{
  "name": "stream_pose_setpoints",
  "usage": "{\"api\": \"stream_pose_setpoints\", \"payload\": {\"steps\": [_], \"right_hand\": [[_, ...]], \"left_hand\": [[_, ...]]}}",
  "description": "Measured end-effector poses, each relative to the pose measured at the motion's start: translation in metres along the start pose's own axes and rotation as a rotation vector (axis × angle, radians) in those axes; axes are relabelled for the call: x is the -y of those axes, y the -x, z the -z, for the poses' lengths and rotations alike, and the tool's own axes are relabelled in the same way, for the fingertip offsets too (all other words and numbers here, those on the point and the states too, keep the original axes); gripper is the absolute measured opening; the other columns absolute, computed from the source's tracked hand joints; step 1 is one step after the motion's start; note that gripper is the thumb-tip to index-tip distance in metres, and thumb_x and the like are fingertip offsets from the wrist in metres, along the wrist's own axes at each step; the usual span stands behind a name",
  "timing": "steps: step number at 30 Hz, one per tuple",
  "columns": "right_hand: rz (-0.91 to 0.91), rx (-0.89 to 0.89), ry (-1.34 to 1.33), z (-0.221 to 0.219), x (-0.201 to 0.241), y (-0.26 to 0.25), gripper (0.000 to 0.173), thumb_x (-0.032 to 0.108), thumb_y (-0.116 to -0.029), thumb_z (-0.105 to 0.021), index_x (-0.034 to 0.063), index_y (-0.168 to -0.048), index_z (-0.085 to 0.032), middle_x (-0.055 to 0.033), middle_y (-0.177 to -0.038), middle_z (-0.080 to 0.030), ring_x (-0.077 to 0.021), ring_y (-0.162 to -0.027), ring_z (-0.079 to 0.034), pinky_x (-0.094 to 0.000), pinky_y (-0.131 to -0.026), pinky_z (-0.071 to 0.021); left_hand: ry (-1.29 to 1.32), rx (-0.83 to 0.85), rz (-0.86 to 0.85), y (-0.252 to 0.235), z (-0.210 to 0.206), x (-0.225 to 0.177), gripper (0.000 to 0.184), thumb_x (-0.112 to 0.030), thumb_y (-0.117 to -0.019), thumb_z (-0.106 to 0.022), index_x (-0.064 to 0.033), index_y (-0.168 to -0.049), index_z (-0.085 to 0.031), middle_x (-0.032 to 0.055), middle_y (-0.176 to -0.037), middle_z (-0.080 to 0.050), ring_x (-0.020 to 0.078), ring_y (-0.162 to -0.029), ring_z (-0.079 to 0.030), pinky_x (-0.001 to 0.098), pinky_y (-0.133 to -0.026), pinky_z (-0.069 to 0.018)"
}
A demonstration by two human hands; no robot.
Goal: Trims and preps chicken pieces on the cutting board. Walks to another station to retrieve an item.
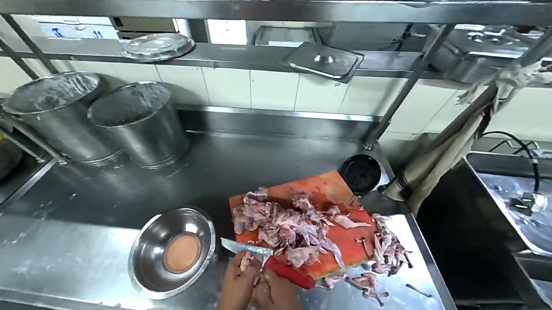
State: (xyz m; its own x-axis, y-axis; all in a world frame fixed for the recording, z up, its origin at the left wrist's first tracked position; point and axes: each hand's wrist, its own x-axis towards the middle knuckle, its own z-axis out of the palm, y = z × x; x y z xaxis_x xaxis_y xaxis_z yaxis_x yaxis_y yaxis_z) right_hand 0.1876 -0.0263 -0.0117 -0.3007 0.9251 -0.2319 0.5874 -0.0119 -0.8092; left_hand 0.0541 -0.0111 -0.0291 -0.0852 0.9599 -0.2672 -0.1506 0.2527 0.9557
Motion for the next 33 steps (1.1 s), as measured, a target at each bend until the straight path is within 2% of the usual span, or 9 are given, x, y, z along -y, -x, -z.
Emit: {"api": "stream_pose_setpoints", "payload": {"steps": [5,12,17,20,22,24,26,29,33], "right_hand": [[0.006,-0.037,0.179,-0.012,-0.001,0.009,0.046,0.041,-0.103,-0.039,0.0051,-0.096,-0.067,-0.015,-0.079,-0.068,-0.0336,-0.079,-0.071,-0.0568,-0.07,-0.0549],[0.087,-0.104,0.263,-0.017,-0.004,0.017,0.04,0.04,-0.1015,-0.041,0.0092,-0.093,-0.065,-0.0109,-0.072,-0.066,-0.0303,-0.07,-0.071,-0.0544,-0.06,-0.0548],[0.025,0.114,-0.266,-0.011,-0.028,0.008,0.04,0.032,-0.1066,-0.049,0.0036,-0.132,-0.061,-0.0118,-0.102,-0.07,-0.0204,-0.087,-0.069,-0.0439,-0.083,-0.0574],[-0.095,0.236,-0.265,-0.003,-0.035,0.002,0.038,0.031,-0.1081,-0.046,0.0011,-0.128,-0.059,-0.0126,-0.098,-0.069,-0.0216,-0.082,-0.068,-0.0423,-0.078,-0.0578],[-0.12,0.237,-0.154,0.005,-0.031,0.0,0.039,0.03,-0.1079,-0.046,-0.0004,-0.125,-0.062,-0.0177,-0.105,-0.069,-0.0285,-0.096,-0.068,-0.0496,-0.09,-0.0543],[-0.152,0.211,-0.118,0.008,-0.02,0.0,0.039,0.031,-0.1087,-0.044,-0.0005,-0.123,-0.063,-0.0192,-0.109,-0.068,-0.0307,-0.103,-0.066,-0.0521,-0.095,-0.0516],[-0.16,0.181,-0.166,0.008,-0.007,-0.002,0.042,0.032,-0.1106,-0.038,-0.0002,-0.124,-0.062,-0.0182,-0.108,-0.067,-0.0285,-0.101,-0.066,-0.0495,-0.094,-0.0514],[-0.155,0.158,-0.189,0.007,0.005,-0.004,0.044,0.031,-0.1109,-0.036,-0.0025,-0.123,-0.062,-0.0207,-0.108,-0.067,-0.0309,-0.102,-0.066,-0.0511,-0.095,-0.0514],[-0.083,0.218,0.031,0.02,0.024,0.004,0.043,0.032,-0.1107,-0.036,-0.0021,-0.114,-0.063,-0.0219,-0.102,-0.067,-0.0362,-0.1,-0.066,-0.0559,-0.09,-0.0511]], "left_hand": [[0.069,-0.109,0.24,-0.007,0.014,-0.008,0.044,-0.035,-0.11,-0.046,0.0002,-0.089,-0.063,0.0082,-0.067,-0.062,0.0171,-0.056,-0.059,0.0331,-0.052,-0.0509],[0.281,0.032,0.544,-0.001,0.03,-0.016,0.071,-0.063,-0.1065,-0.016,-0.0088,-0.087,-0.058,0.0042,-0.059,-0.053,0.0129,-0.044,-0.044,0.0272,-0.041,-0.0386],[-0.034,0.132,0.182,0.001,0.043,-0.031,0.045,-0.034,-0.1125,-0.031,-0.0042,-0.109,-0.064,0.0031,-0.077,-0.067,0.0091,-0.058,-0.058,0.0242,-0.053,-0.0489],[-0.161,0.15,-0.07,0.002,0.044,-0.028,0.023,-0.027,-0.1021,-0.055,-0.0059,-0.104,-0.064,0.0019,-0.086,-0.066,0.0093,-0.067,-0.061,0.0251,-0.058,-0.052],[-0.59,0.035,-0.298,0.004,0.044,-0.023,0.029,-0.033,-0.0938,-0.068,-0.0089,-0.109,-0.067,0.0015,-0.098,-0.067,0.011,-0.085,-0.065,0.0298,-0.074,-0.0568],[-1.065,-0.072,-0.596,0.004,0.043,-0.009,0.043,-0.045,-0.0876,-0.068,-0.0153,-0.118,-0.071,0.0074,-0.127,-0.067,0.0261,-0.119,-0.062,0.0505,-0.098,-0.0519],[-1.102,-0.029,-0.747,-0.002,0.039,0.009,0.04,-0.048,-0.0986,-0.05,-0.0213,-0.116,-0.074,0.0055,-0.132,-0.067,0.0304,-0.128,-0.059,0.0588,-0.104,-0.0468],[-0.888,0.016,-0.732,-0.01,0.03,0.029,0.059,-0.044,-0.1078,-0.029,-0.0117,-0.097,-0.078,0.0069,-0.109,-0.075,0.0264,-0.115,-0.067,0.0548,-0.105,-0.0467],[-0.88,0.06,-0.821,-0.025,0.039,0.026,0.068,-0.046,-0.1073,-0.02,-0.0091,-0.077,-0.07,0.0057,-0.079,-0.071,0.02,-0.082,-0.069,0.0444,-0.087,-0.0549]]}}
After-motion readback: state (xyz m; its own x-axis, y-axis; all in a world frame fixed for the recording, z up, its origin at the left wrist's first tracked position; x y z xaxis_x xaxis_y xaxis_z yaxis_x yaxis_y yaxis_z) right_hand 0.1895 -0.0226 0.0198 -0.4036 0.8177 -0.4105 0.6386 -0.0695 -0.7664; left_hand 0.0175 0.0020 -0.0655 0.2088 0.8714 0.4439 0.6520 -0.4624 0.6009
